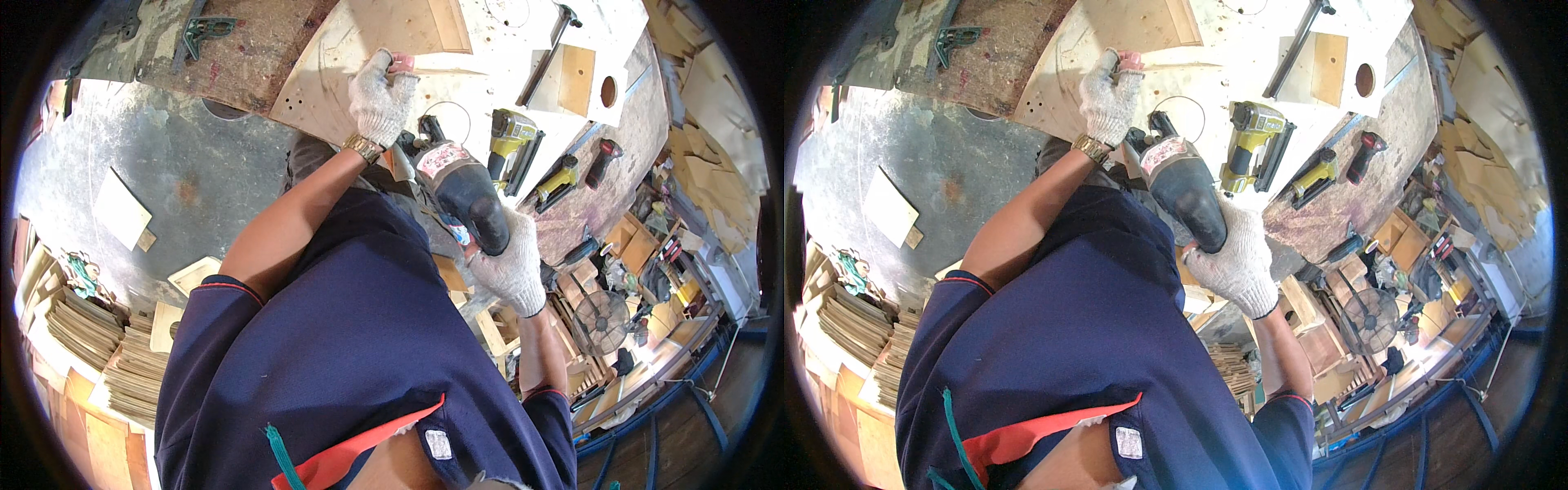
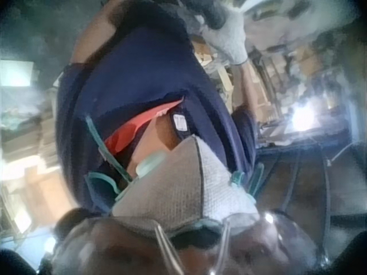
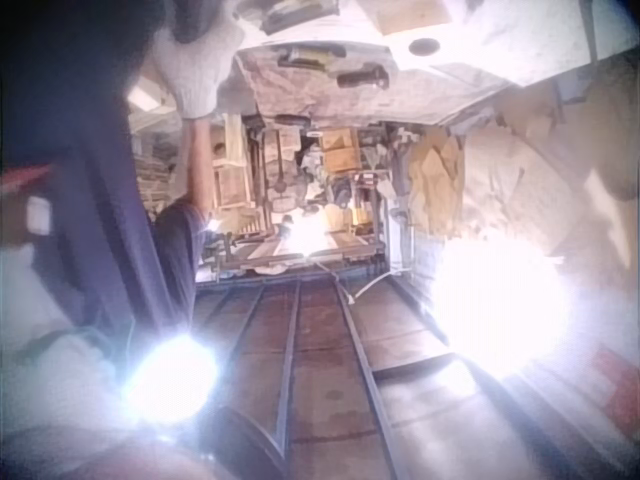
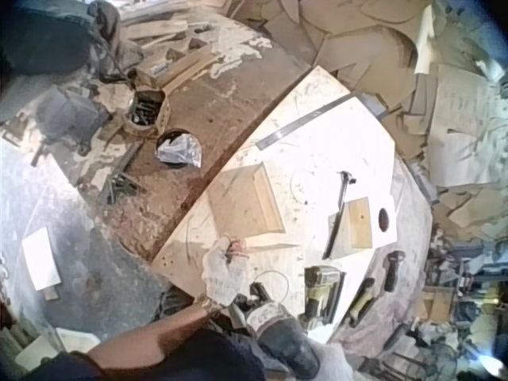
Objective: The person uses a cordless drill to create circular holes in small wooden pieces on a workbench. They mark the wood, position the drill, and remove the cutouts, repeating the process on multiple pieces.
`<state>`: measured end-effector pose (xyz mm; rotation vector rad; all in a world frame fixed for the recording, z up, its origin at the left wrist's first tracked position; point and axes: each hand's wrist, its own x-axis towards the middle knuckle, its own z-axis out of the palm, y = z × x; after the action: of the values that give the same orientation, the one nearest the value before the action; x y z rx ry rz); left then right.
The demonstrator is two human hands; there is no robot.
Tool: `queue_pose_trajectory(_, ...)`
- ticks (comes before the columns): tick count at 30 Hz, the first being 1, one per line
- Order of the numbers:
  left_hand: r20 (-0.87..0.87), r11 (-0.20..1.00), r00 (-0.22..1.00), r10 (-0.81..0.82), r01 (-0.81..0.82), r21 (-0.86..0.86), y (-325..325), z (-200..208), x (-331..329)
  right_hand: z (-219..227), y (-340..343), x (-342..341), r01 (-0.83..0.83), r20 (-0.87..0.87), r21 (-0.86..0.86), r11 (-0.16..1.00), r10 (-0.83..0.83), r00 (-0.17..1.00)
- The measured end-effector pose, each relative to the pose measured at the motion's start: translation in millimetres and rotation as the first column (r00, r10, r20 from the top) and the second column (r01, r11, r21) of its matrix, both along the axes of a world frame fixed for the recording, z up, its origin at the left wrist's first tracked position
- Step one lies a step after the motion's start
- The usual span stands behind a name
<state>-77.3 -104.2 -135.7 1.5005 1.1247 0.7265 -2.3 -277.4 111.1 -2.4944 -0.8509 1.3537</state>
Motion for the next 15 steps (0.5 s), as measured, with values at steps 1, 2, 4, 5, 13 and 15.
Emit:
queue_pose_trajectory(1,-0.015,1.0,1.0,-0.004,0.004,-0.014,-0.2,2.0,-0.4,0.5,0.7,-1.1,0.005,0.009,-0.003,1.0,-0.005,1.0)
queue_pose_trajectory(2,-0.03,1.0,1.0,-0.008,0.007,-0.026,0.0,5.6,-0.6,0.9,1.5,-2.5,0.009,0.017,-0.005,1.0,-0.009,1.0)
queue_pose_trajectory(4,0.012,0.998,1.0,0.014,-0.013,-0.062,-0.2,13.0,-0.1,3.4,4.1,-6.6,0.008,0.057,0.01,1.0,-0.008,0.998)
queue_pose_trajectory(5,0.032,0.997,0.999,0.025,-0.022,-0.079,-0.6,13.4,0.0,6.2,6.4,-9.5,0.001,0.088,0.027,1.0,-0.004,0.996)
queue_pose_trajectory(13,0.024,0.997,0.998,0.065,-0.064,-0.047,-4.4,-1.0,-4.7,9.4,16.2,-19.8,0.13,0.04,0.008,0.991,-0.13,0.991)
queue_pose_trajectory(15,-0.042,0.998,0.998,0.054,-0.056,-0.035,-5.4,1.9,-9.4,9.2,13.5,-25.5,0.127,0.089,0.033,0.991,-0.129,0.988)
